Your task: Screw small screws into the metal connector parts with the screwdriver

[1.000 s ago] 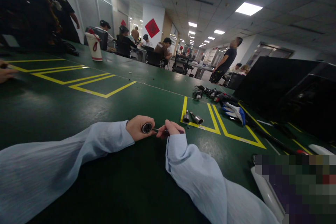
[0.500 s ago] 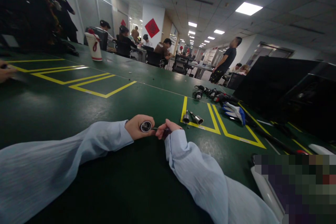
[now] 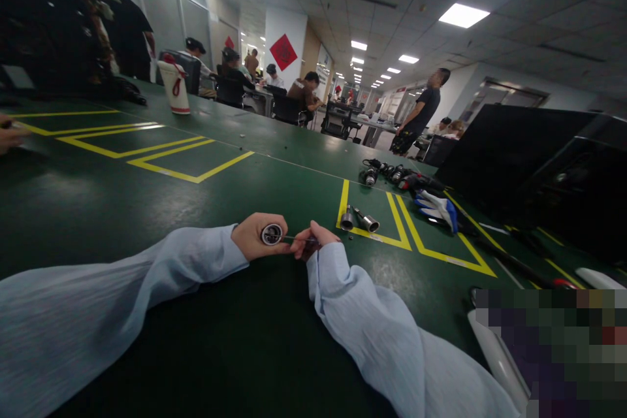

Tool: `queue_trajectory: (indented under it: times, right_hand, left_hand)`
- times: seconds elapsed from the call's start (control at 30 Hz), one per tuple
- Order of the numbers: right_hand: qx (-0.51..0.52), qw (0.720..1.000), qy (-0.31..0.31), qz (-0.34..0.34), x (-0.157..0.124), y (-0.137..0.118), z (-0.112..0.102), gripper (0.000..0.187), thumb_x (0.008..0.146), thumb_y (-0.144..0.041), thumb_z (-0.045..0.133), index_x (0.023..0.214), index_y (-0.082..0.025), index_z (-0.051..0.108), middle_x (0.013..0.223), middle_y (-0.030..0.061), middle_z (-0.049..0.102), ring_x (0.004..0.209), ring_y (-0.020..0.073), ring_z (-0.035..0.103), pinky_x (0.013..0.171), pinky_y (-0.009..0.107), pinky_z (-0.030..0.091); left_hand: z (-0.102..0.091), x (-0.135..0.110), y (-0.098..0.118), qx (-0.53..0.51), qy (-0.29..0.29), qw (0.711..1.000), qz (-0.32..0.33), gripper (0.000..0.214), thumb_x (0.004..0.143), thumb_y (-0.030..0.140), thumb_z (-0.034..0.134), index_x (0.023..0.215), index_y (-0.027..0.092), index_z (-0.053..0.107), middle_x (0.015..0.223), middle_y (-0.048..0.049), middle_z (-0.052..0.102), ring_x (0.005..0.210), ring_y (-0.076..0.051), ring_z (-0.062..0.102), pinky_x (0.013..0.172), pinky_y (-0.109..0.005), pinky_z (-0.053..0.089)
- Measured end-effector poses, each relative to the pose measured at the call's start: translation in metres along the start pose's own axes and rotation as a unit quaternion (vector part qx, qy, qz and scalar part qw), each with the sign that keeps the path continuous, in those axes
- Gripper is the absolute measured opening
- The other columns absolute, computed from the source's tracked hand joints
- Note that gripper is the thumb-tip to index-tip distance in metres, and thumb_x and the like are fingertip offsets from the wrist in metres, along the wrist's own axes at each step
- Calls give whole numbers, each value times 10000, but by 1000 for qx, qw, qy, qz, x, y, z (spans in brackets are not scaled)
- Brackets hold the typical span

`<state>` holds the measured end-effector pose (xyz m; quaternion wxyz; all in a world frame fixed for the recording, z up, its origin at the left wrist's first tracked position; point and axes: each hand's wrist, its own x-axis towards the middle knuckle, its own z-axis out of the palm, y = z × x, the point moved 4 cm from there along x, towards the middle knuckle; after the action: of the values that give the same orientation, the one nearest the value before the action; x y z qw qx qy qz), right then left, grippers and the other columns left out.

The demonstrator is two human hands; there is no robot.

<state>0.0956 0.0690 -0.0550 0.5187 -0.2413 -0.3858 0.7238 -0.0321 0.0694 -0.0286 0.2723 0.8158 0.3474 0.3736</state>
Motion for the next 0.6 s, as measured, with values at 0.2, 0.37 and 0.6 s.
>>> queue_trajectory:
  times: [0.2, 0.37, 0.6]
  right_hand:
    - [87, 996, -5, -15, 1, -4, -2, 494, 825, -229, 317, 410, -144, 572, 316, 17, 494, 287, 97, 424, 337, 213, 288]
    - [139, 990, -9, -14, 3, -7, 0, 556, 849, -225, 246, 364, -153, 506, 278, 6, 391, 271, 91, 349, 330, 211, 238]
    - [134, 990, 50, -9, 12, -8, -11, 534, 857, -233, 262, 398, -154, 524, 294, 15, 438, 282, 85, 349, 350, 213, 242]
  left_hand:
    - [0, -1, 3, 62, -24, 998, 12, 309, 658, 412, 634, 667, 135, 495, 582, 38, 478, 506, -69, 426, 470, -177, 354]
    - [5, -1, 5, 155, -56, 985, 54, 278, 787, 389, 486, 680, 137, 534, 575, 18, 492, 513, -82, 443, 492, -189, 351]
    - [17, -6, 11, 263, -96, 945, 172, 206, 815, 258, 394, 681, 162, 517, 611, -12, 525, 560, -119, 493, 550, -240, 360]
